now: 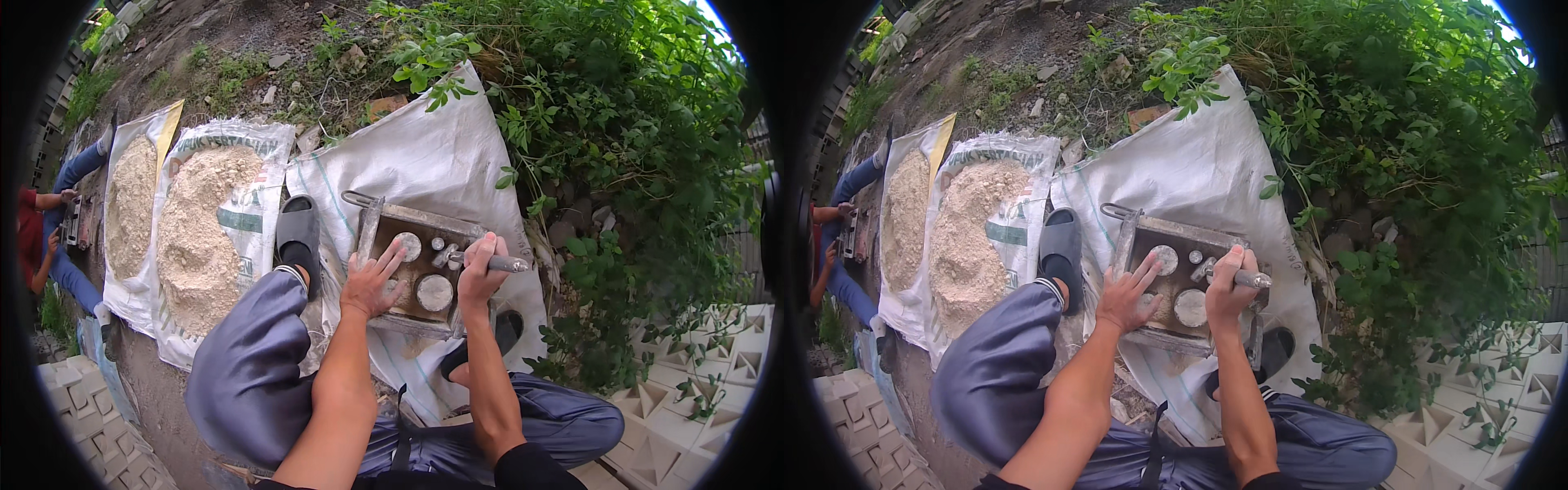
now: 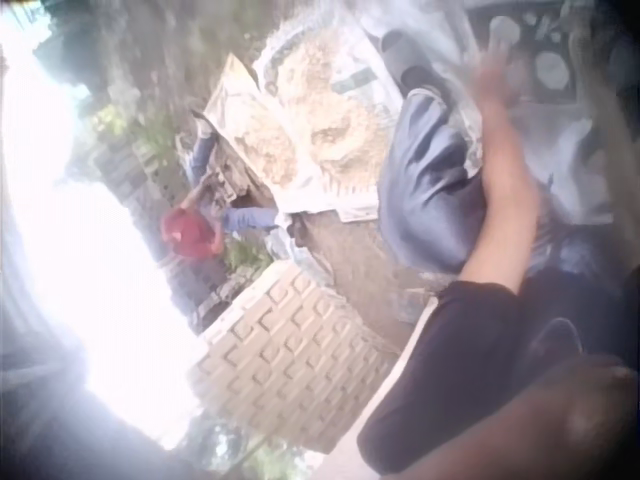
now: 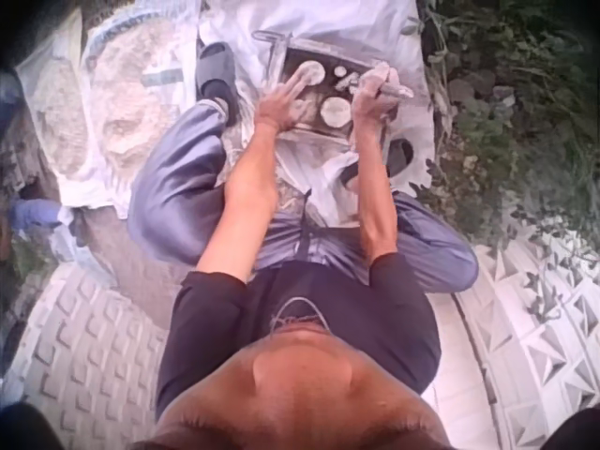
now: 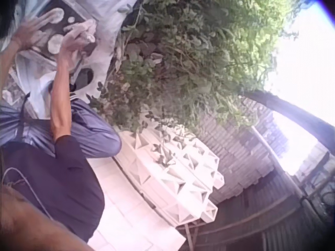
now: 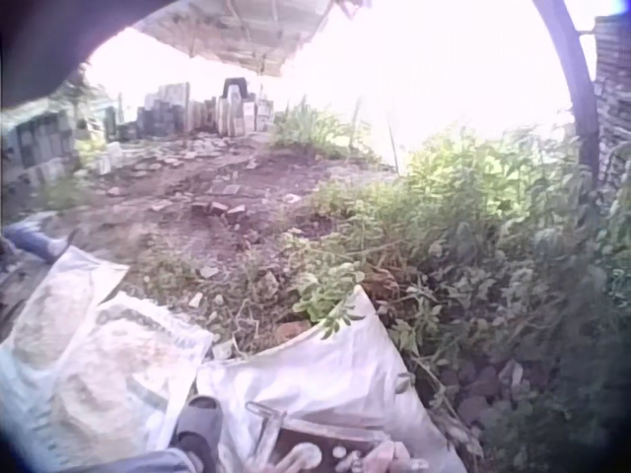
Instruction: The person tamps a sand mixture inside a metal mold around cylindrical inserts using a metal tool, then smooths and presses the material by hand.
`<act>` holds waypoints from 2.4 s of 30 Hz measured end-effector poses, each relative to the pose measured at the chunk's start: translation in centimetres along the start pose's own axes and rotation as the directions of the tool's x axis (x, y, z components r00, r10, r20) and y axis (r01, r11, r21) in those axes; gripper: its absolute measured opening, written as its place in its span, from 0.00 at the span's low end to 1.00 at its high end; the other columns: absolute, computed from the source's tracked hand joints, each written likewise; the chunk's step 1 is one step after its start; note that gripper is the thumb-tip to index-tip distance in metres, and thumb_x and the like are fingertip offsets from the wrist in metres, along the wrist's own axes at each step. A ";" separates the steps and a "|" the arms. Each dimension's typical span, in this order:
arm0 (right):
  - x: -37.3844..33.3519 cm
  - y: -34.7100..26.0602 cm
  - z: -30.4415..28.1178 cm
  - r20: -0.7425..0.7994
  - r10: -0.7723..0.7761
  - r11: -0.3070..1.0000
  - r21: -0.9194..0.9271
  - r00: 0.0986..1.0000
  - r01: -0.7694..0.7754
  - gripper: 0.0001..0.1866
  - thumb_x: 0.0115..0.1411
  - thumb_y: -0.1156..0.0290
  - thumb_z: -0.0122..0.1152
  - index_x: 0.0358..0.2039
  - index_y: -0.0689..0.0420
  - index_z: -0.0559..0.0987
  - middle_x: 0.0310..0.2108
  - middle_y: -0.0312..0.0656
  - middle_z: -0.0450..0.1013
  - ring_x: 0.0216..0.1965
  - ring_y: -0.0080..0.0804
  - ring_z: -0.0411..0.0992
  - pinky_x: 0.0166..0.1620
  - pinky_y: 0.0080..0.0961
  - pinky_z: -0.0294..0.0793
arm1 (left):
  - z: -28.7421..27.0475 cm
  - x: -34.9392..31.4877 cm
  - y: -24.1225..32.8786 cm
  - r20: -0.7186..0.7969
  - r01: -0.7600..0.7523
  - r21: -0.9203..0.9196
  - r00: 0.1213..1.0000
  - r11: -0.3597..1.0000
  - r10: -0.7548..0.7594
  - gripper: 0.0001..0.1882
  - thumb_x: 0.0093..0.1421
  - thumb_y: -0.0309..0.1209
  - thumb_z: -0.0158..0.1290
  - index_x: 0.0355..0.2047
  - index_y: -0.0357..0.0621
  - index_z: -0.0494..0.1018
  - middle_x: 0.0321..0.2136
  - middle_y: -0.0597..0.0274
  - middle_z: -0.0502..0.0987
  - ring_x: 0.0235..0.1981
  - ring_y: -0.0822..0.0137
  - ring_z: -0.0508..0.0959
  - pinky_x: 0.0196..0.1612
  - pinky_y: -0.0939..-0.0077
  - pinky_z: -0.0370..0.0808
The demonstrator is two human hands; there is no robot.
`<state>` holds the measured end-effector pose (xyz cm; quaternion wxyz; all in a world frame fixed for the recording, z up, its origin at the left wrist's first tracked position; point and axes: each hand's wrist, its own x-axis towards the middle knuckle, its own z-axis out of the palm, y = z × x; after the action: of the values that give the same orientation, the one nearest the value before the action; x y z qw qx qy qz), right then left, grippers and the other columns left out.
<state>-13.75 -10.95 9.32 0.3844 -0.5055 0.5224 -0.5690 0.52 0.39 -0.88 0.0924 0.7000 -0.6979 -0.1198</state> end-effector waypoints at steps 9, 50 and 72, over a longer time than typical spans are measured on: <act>0.7 0.1 -0.8 0.087 -0.025 1.000 -0.010 0.996 0.026 0.18 0.69 0.68 0.43 0.20 0.56 0.61 0.13 0.31 0.57 0.15 0.17 0.52 0.19 0.20 0.52 | -0.4 0.0 0.1 0.022 0.011 -0.006 1.000 1.000 -0.011 0.38 0.60 0.51 0.47 0.68 0.62 0.51 0.70 0.78 0.49 0.41 0.68 0.76 0.59 0.46 0.58; 3.2 0.3 0.2 0.206 -0.112 0.985 0.151 0.972 0.081 0.21 0.65 0.71 0.46 0.13 0.61 0.63 0.13 0.31 0.59 0.15 0.16 0.55 0.19 0.21 0.51 | -0.1 0.1 0.0 -0.037 -0.007 -0.026 0.999 1.000 0.006 0.39 0.58 0.49 0.52 0.68 0.62 0.52 0.70 0.77 0.49 0.39 0.69 0.76 0.58 0.46 0.60; 2.7 1.3 5.6 0.593 -0.406 0.852 -0.030 0.695 0.522 0.14 0.56 0.80 0.52 0.14 0.61 0.66 0.13 0.41 0.59 0.18 0.38 0.51 0.31 0.33 0.59 | -0.3 0.1 0.0 -0.002 0.009 -0.031 1.000 0.999 -0.009 0.40 0.56 0.50 0.52 0.68 0.64 0.51 0.69 0.77 0.50 0.43 0.71 0.76 0.59 0.45 0.60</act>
<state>-8.95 -14.88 8.16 0.3131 -0.8019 0.2920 -0.4168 0.57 0.28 -0.60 0.1037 0.7018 -0.6926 -0.1303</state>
